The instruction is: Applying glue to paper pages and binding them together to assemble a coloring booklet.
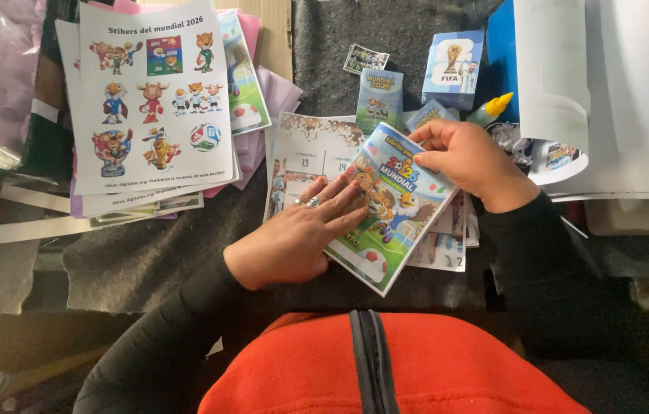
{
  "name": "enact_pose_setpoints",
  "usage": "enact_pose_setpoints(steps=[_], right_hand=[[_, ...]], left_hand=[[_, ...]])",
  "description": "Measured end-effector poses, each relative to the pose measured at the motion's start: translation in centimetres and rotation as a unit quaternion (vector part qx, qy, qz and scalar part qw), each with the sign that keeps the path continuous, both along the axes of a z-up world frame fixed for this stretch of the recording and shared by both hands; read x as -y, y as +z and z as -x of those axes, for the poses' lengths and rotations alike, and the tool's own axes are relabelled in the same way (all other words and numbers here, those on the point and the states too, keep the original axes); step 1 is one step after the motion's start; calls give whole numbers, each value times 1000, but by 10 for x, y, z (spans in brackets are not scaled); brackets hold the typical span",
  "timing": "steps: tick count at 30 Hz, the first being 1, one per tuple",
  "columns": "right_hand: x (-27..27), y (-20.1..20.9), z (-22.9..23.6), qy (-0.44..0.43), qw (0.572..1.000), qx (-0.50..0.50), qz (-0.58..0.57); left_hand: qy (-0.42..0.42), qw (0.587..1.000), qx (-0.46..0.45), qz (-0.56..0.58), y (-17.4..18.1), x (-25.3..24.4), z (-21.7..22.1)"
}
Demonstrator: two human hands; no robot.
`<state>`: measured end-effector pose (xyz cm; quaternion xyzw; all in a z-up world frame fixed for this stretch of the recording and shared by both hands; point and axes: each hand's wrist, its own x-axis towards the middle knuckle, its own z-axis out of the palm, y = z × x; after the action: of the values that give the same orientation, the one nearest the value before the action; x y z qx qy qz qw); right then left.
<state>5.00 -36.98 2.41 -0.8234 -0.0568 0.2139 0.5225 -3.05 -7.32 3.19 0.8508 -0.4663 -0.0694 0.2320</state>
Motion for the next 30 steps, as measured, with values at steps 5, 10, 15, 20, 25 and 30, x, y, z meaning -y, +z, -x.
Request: enact_pose_setpoints(steps=[5,10,15,20,25,30], right_hand=[[0,-6,-1,12,1000,27,7],[-1,-6,1,18,998,47,26],[-2,-7,3,27,993,106,46],[-8,1,6,17,992,95,78],[-14,9,11,16,986,118,120],[-11,-1,11,61,940,293,167]], left_hand=[[-19,999,-40,20,4,-1,-5],[63,995,-76,-7,-15,15,-14],[51,997,10,-57,-27,31,-34],[39,997,47,-38,-34,43,-52],[42,996,74,-15,-32,48,-53],[39,992,123,-14,-31,47,-52]])
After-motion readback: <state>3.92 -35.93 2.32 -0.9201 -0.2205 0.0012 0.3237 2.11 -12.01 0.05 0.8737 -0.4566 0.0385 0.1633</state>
